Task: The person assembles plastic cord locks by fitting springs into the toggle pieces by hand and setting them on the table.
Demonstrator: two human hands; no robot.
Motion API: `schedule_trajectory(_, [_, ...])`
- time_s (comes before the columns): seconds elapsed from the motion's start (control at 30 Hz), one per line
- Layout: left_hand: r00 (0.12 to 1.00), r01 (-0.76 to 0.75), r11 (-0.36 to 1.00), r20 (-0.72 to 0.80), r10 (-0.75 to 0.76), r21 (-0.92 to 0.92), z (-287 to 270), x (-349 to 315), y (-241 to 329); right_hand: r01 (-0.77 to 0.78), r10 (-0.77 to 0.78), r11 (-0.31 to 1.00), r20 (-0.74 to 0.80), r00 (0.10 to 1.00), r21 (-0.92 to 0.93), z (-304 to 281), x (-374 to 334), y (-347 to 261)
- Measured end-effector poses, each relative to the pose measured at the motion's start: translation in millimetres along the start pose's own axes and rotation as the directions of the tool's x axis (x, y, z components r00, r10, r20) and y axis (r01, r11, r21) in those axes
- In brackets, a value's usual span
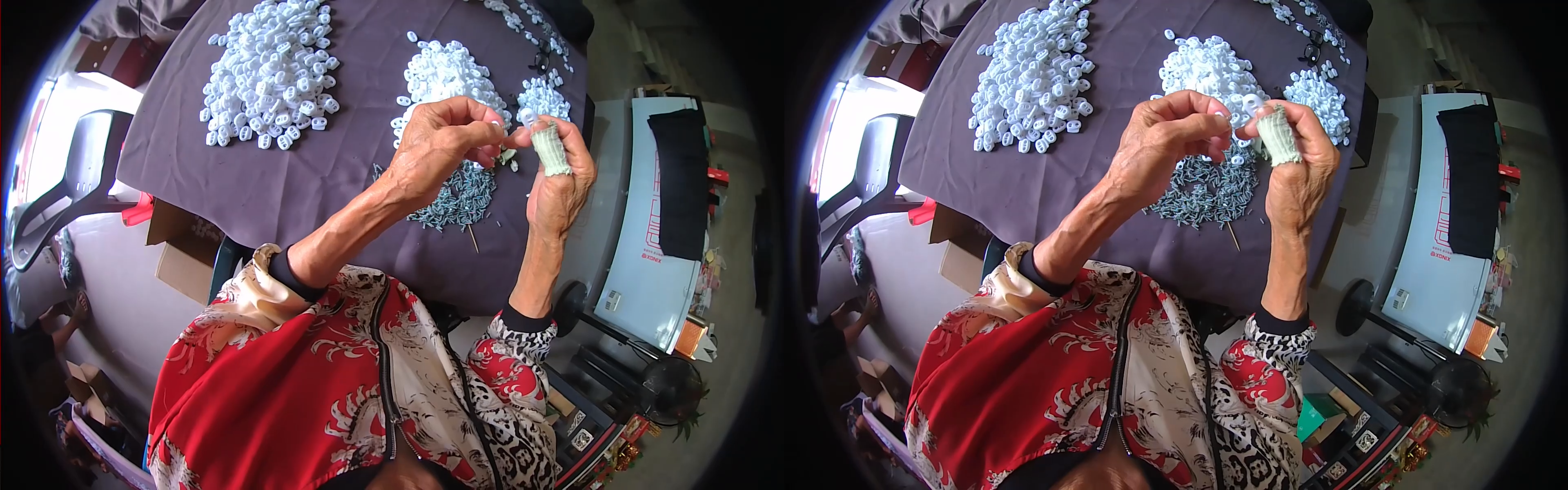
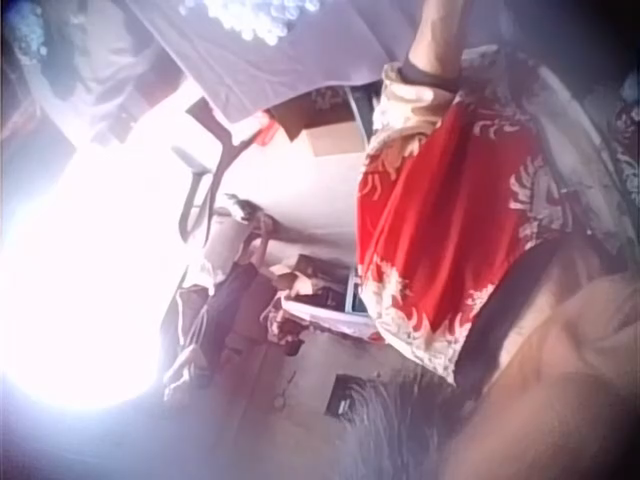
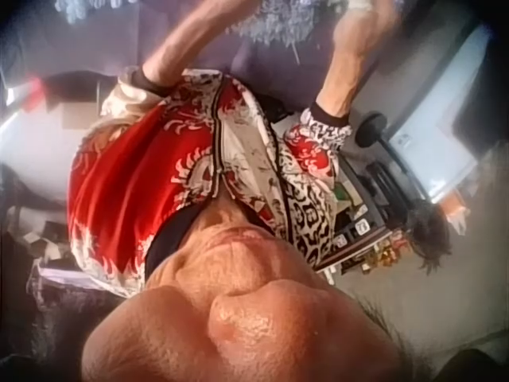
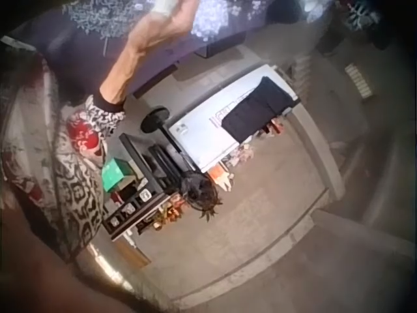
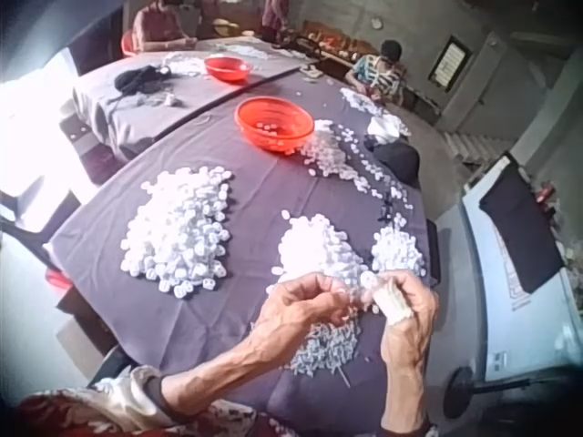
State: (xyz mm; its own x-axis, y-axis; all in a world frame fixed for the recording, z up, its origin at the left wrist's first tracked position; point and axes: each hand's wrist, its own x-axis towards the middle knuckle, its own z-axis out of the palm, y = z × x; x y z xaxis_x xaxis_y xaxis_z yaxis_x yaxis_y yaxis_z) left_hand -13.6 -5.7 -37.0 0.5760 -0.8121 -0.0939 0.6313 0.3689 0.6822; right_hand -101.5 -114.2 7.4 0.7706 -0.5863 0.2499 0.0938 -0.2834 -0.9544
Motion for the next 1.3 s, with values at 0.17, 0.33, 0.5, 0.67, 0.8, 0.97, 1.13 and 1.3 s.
schedule_trajectory(0.17, [0.999,-0.037,0.999,-0.031,0.037,-0.022,5.6,-2.1,2.8,0.005,-0.005,0.992,-0.001,1.000,-0.128,0.5,-1.3,2.6])
schedule_trajectory(0.33, [0.999,-0.043,0.999,-0.024,0.043,0.008,3.0,-2.7,2.9,-0.011,0.011,0.991,-0.003,1.000,-0.130,0.1,-0.6,3.4])
schedule_trajectory(0.5, [0.999,-0.048,0.999,-0.020,0.048,0.014,2.9,-2.3,3.8,-0.020,0.022,0.993,0.008,1.000,-0.120,0.8,-1.1,2.7])
schedule_trajectory(0.67, [0.999,-0.050,0.999,-0.006,0.050,0.019,3.0,-1.4,4.1,-0.015,0.015,0.990,0.001,1.000,-0.142,1.2,-0.1,2.4])
schedule_trajectory(0.8, [0.999,-0.045,0.998,-0.010,0.046,0.035,1.2,-2.1,3.5,-0.014,0.018,0.988,0.022,1.000,-0.155,1.5,0.7,4.4])
schedule_trajectory(0.97, [0.999,-0.037,0.999,-0.015,0.037,0.035,4.2,-1.5,2.9,-0.015,0.020,0.989,0.029,0.999,-0.150,-1.2,-0.6,2.9])
schedule_trajectory(1.13, [0.998,-0.070,0.995,0.008,0.069,0.073,-0.5,-1.1,2.4,-0.053,0.059,0.972,0.021,0.998,-0.228,1.6,0.1,0.7])
schedule_trajectory(1.3, [0.997,-0.073,0.988,0.003,0.073,0.134,-1.1,-1.3,5.2,-0.042,0.057,0.974,0.057,0.997,-0.223,-1.7,-0.5,1.8])
